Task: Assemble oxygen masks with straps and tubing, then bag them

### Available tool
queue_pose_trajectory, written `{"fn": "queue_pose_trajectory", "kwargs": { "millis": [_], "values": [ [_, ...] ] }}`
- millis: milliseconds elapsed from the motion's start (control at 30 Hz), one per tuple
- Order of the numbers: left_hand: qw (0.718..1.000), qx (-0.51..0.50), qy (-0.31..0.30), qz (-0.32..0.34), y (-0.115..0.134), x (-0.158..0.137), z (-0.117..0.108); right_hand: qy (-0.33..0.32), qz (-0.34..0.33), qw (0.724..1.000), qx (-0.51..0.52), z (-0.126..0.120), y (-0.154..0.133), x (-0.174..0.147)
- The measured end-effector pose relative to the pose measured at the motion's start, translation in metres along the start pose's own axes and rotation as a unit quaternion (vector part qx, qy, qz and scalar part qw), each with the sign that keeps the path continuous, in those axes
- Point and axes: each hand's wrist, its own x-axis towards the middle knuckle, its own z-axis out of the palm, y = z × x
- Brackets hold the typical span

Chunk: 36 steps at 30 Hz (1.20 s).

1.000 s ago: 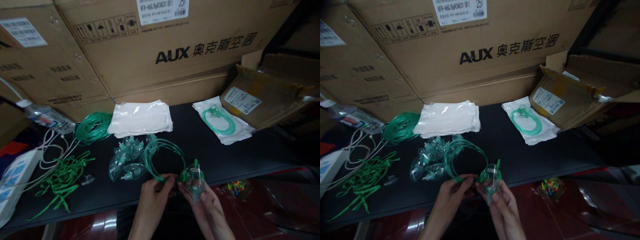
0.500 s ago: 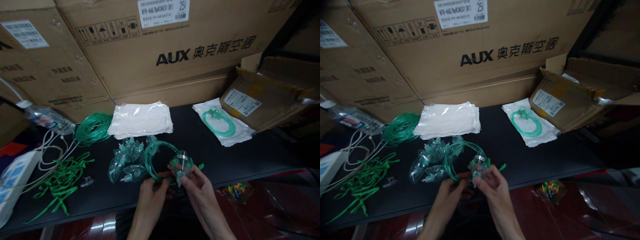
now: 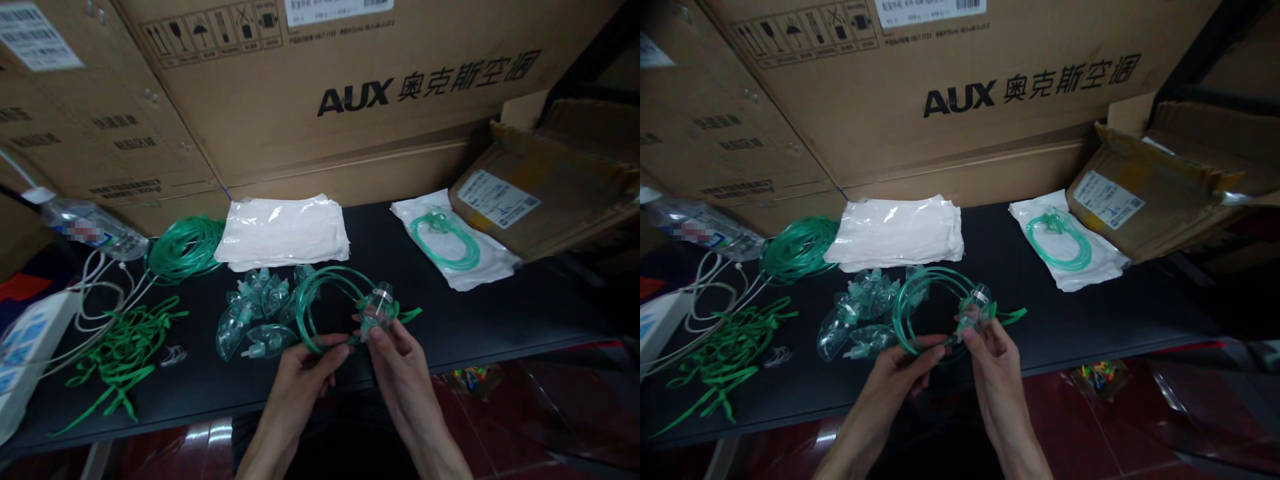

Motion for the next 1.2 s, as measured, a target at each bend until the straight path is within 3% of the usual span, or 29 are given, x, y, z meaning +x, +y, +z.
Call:
{"fn": "queue_pose_trajectory", "kwargs": {
  "millis": [333,933,1033,1200],
  "values": [
    [1.0,0.016,-0.023,-0.01,0.0,-0.003,0.0,0.025,-0.004,0.999,0.023,0.01,0.0,-0.005],
    [0.994,-0.102,-0.019,0.018,-0.001,-0.006,0.007,0.083,-0.016,0.996,0.005,0.027,0.008,-0.017],
    [0.994,-0.098,-0.022,0.034,0.0,-0.004,0.004,0.073,0.016,0.997,-0.02,0.015,0.003,-0.025],
    [0.995,-0.082,-0.017,0.052,0.002,-0.002,0.002,0.04,0.076,0.99,-0.109,-0.03,-0.014,-0.036]
  ]
}}
